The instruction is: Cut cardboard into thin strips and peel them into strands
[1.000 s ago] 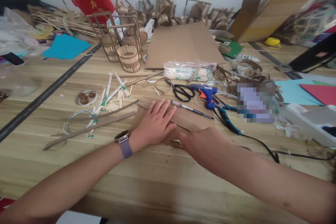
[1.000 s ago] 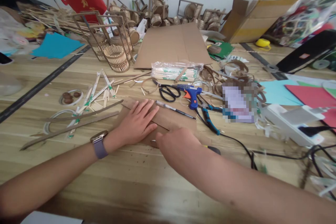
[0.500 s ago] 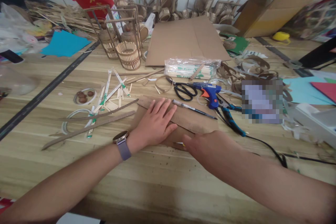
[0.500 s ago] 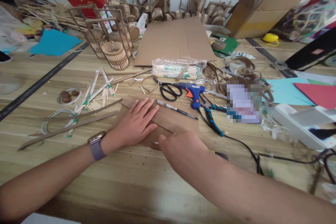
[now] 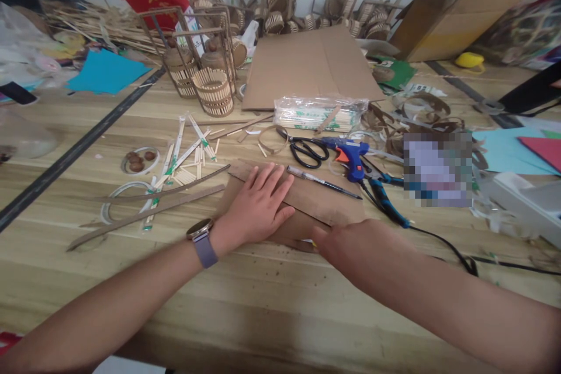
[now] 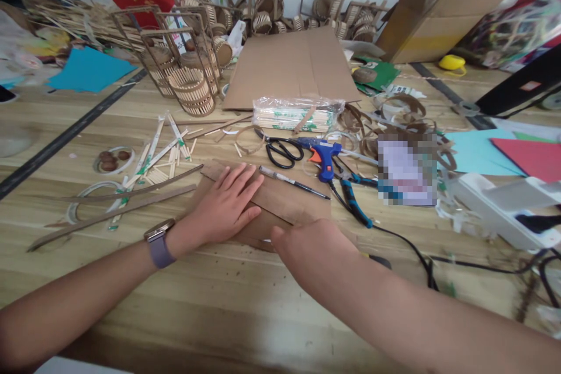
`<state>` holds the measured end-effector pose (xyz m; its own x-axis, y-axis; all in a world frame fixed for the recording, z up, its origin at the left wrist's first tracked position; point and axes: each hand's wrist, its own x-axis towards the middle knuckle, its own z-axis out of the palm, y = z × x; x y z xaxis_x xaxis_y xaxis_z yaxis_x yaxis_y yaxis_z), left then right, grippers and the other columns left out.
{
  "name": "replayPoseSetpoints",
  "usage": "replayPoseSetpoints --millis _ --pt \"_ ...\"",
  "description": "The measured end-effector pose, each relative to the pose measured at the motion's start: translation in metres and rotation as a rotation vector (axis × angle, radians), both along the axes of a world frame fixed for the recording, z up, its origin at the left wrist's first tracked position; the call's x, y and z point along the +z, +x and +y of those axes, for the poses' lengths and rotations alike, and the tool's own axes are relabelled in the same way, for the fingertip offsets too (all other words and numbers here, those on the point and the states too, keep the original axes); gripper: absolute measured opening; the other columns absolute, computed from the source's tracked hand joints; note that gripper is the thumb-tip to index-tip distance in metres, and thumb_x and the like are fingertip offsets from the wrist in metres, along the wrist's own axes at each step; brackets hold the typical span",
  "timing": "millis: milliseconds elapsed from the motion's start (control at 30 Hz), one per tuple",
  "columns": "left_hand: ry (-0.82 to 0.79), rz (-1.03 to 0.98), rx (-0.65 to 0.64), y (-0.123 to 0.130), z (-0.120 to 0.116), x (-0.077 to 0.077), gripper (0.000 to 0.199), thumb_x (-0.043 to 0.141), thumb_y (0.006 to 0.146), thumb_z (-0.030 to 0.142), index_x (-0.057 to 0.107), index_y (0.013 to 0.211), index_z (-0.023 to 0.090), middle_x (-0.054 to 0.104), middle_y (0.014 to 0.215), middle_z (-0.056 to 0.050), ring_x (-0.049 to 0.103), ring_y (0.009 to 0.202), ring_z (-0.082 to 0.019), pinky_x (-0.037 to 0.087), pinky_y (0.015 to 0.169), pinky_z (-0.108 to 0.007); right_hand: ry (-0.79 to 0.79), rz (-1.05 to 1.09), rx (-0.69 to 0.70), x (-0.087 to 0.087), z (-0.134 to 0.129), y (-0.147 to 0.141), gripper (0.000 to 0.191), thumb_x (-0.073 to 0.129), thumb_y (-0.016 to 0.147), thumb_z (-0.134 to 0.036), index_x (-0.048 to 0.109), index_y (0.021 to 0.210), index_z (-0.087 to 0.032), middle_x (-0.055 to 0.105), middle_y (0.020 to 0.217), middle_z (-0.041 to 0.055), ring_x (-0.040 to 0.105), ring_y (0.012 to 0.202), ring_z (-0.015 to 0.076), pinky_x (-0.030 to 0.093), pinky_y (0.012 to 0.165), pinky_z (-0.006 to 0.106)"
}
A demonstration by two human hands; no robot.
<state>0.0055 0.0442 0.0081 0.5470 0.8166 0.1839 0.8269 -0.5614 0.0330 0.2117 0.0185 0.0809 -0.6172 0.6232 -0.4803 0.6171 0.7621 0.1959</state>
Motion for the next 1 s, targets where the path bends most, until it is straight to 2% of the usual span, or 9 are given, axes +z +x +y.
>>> replayPoseSetpoints --millis 267,400,533,767,1000 --pt "-0.003 -0.012 0.007 0.001 0.0 0.001 0.063 0.037 0.101 0.051 0.037 0.149 0.01 0.032 0.158 -0.018 0.021 0.148 -0.034 0.017 0.12 -0.054 0.02 -0.011 0.011 0.002 -0.001 0.008 0.033 0.059 0.074 0.004 0.064 0.097 -0.02 0.074 0.067 0.0052 0.073 0.057 0.0258 0.02 0.036 0.028" --pt "-0.018 -0.014 0.005 0.001 0.0 0.002 0.062 0.036 0.102 0.05 0.037 0.149 0.01 0.032 0.158 -0.019 0.022 0.148 -0.035 0.018 0.119 -0.055 0.053 0.007 0.038 0.005 -0.002 0.011 0.032 0.058 0.072 0.005 0.064 0.091 -0.019 0.072 0.064 0.0046 0.072 0.053 0.0263 0.015 0.036 0.029" --pt "-0.018 -0.021 0.005 0.001 0.0 0.003 0.062 0.037 0.101 0.05 0.037 0.149 0.01 0.032 0.158 -0.019 0.022 0.148 -0.035 0.018 0.119 -0.055 0.025 -0.003 0.006 0.005 -0.001 0.013 0.032 0.058 0.073 0.004 0.064 0.093 -0.019 0.073 0.065 0.0054 0.072 0.055 0.0264 0.016 0.037 0.029" --pt "-0.009 -0.013 0.001 0.0 -0.001 0.003 0.061 0.035 0.102 0.05 0.038 0.149 0.011 0.032 0.158 -0.018 0.022 0.148 -0.034 0.018 0.119 -0.055 0.012 -0.03 -0.015 0.005 -0.005 0.023 0.044 0.055 0.076 0.005 0.063 0.111 -0.02 0.074 0.067 0.0043 0.073 0.058 0.0268 0.018 0.038 0.029" --pt "-0.008 -0.019 -0.002 0.0 -0.001 0.003 0.061 0.037 0.102 0.049 0.038 0.149 0.01 0.033 0.157 -0.019 0.023 0.147 -0.035 0.018 0.119 -0.054 0.041 -0.019 -0.018 0.005 -0.006 0.03 0.043 0.055 0.074 0.004 0.064 0.107 -0.021 0.072 0.064 0.0044 0.071 0.054 0.0275 0.013 0.037 0.03"
